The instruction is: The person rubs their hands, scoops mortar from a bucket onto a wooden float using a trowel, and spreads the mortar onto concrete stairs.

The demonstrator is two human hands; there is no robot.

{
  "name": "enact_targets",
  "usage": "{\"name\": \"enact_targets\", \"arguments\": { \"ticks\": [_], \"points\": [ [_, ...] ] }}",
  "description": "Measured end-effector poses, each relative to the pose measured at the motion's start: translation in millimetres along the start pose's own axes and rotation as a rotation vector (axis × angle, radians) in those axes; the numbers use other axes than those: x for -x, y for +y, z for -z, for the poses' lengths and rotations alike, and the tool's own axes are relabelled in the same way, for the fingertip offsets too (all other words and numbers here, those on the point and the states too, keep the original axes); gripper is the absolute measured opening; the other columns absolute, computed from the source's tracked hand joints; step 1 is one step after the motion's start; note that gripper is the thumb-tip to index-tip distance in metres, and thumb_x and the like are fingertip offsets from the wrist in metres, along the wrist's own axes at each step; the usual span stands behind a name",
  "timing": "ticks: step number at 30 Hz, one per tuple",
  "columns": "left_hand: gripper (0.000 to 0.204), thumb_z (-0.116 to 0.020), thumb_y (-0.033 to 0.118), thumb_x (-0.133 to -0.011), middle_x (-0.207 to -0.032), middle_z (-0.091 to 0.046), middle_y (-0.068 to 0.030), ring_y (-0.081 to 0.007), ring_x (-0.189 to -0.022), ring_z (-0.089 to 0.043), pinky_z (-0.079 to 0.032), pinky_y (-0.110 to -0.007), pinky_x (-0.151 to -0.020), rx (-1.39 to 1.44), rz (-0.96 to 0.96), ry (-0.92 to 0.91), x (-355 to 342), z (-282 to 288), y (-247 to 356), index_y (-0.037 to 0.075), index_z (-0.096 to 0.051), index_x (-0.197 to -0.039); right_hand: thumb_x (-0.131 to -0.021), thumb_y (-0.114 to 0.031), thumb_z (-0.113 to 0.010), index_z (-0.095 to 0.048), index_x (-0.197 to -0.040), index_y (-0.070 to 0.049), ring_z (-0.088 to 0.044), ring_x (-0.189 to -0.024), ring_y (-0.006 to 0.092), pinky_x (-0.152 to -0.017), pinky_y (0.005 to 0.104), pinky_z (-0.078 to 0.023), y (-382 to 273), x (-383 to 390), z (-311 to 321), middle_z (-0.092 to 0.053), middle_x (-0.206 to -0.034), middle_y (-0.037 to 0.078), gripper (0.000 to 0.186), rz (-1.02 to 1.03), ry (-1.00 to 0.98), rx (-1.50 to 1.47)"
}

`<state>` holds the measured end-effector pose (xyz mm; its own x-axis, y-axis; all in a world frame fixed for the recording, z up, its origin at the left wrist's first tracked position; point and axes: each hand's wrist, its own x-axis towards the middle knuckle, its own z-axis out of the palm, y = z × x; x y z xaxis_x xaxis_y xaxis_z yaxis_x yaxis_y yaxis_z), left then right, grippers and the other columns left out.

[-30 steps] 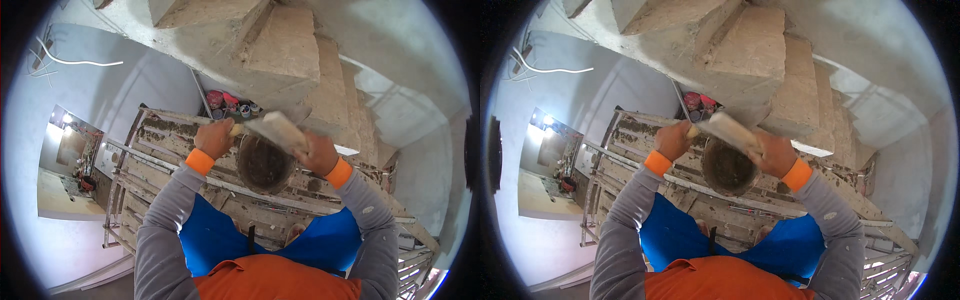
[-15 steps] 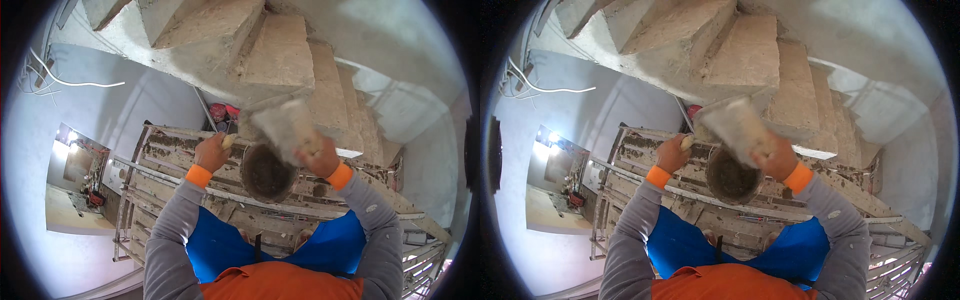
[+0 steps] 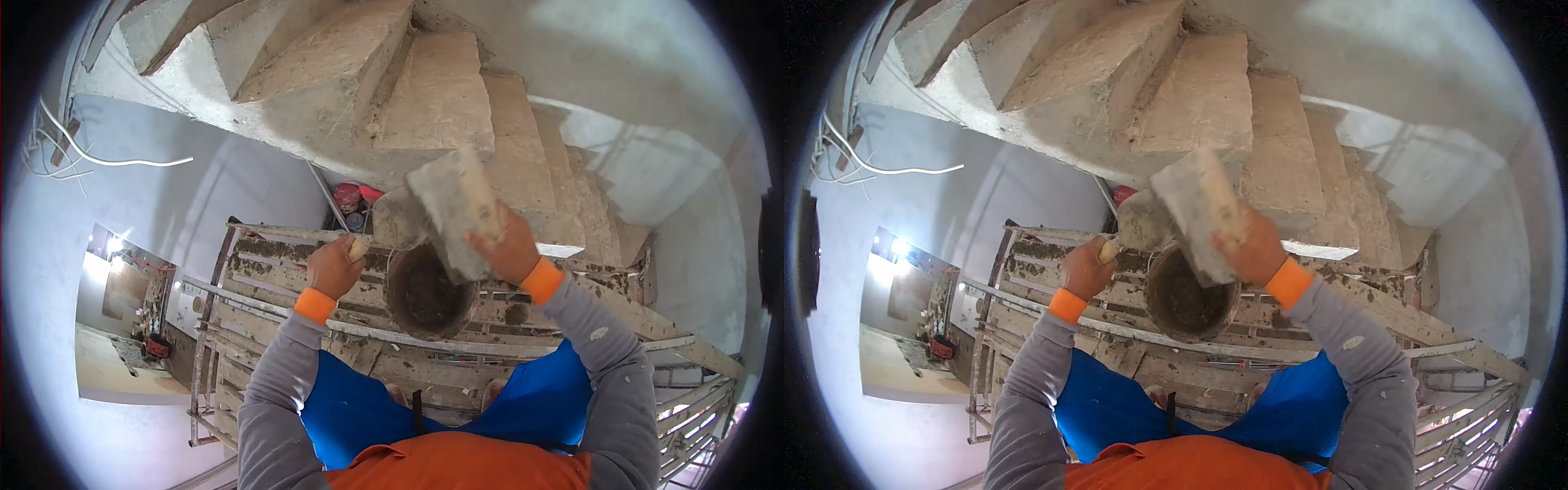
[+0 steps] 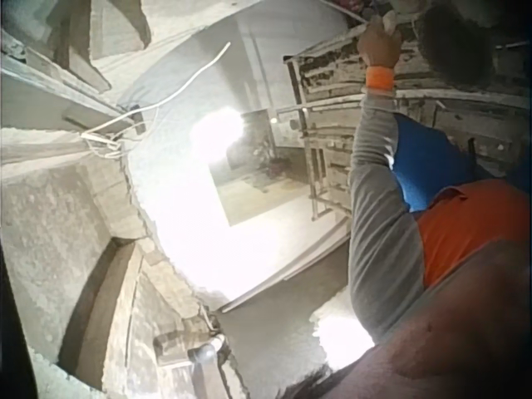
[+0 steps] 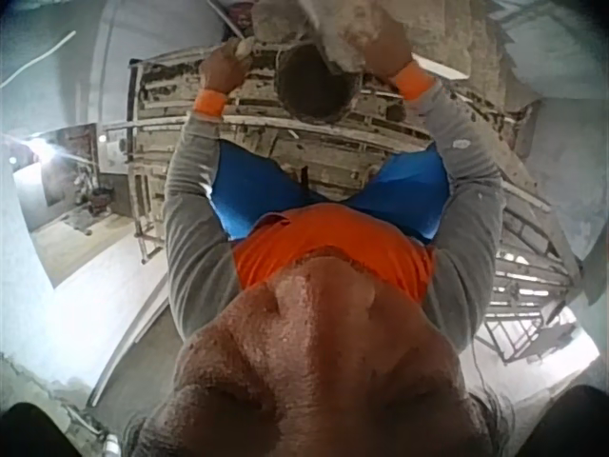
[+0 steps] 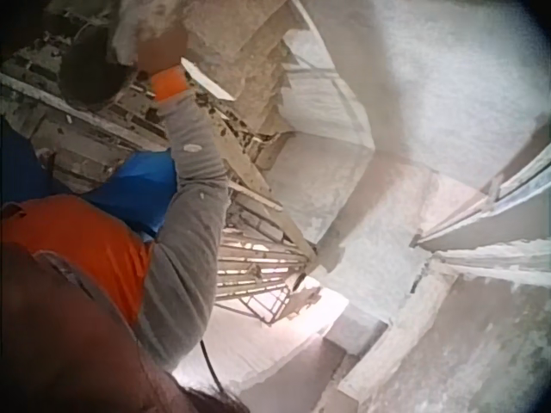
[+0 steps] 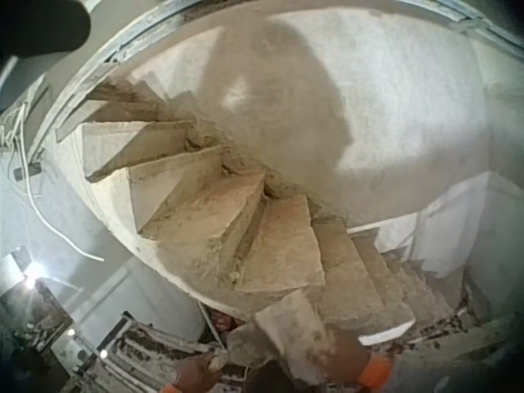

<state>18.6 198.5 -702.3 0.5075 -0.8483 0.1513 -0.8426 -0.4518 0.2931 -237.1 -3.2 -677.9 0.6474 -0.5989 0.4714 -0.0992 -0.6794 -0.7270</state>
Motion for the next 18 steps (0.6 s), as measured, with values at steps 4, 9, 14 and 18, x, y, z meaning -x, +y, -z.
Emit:
{"name": "enact_targets", "arguments": {
  "ticks": [4,9,14,18],
  "points": [
    [0.034,-0.067,0.026,-0.074,-0.084,-0.066,-0.0163,-0.0383,-0.080,-0.064,-0.050,-0.047,-0.070,-0.025,-0.036,0.024,4,-1,-12,0.010,-0.060,-0.103,-0.079,-0.017,-0.070,-0.056,-0.106,0.000,-0.065,-0.081,0.0331,-0.070,0.0359,-0.050,33,-11,26,-0.064,-0.089,0.021,0.035,-0.164,0.090,0.049],
    [0.038,-0.068,0.026,-0.073,-0.085,-0.066,-0.0186,-0.0390,-0.081,-0.064,-0.050,-0.047,-0.069,0.040,0.006,0.004,4,-4,-11,0.009,-0.060,-0.107,-0.078,-0.015,-0.072,-0.057,-0.103,0.000,-0.063,-0.076,0.0321,-0.067,0.0375,-0.049,30,-6,36,-0.064,-0.086,0.018,0.033,-0.136,0.263,-0.036],
    [0.038,-0.068,0.022,-0.074,-0.087,-0.065,-0.0215,-0.0416,-0.084,-0.062,-0.050,-0.047,-0.073,0.322,-0.047,-0.097,9,-29,3,0.006,-0.061,-0.108,-0.077,-0.012,-0.068,-0.059,-0.118,-0.011,-0.057,-0.075,0.0265,-0.067,0.0383,-0.046,2,-5,21,-0.058,-0.084,0.009,0.041,0.557,0.279,0.318],
    [0.035,-0.068,0.019,-0.076,-0.086,-0.065,-0.0214,-0.0392,-0.085,-0.064,-0.051,-0.044,-0.073,0.506,-0.242,-0.151,16,-40,32,0.003,-0.061,-0.106,-0.073,-0.008,-0.064,-0.059,-0.125,-0.020,-0.053,-0.084,0.0251,-0.073,0.0375,-0.044,-15,-1,-11,-0.054,-0.096,0.007,0.054,0.771,0.102,0.546]
  ]
}}
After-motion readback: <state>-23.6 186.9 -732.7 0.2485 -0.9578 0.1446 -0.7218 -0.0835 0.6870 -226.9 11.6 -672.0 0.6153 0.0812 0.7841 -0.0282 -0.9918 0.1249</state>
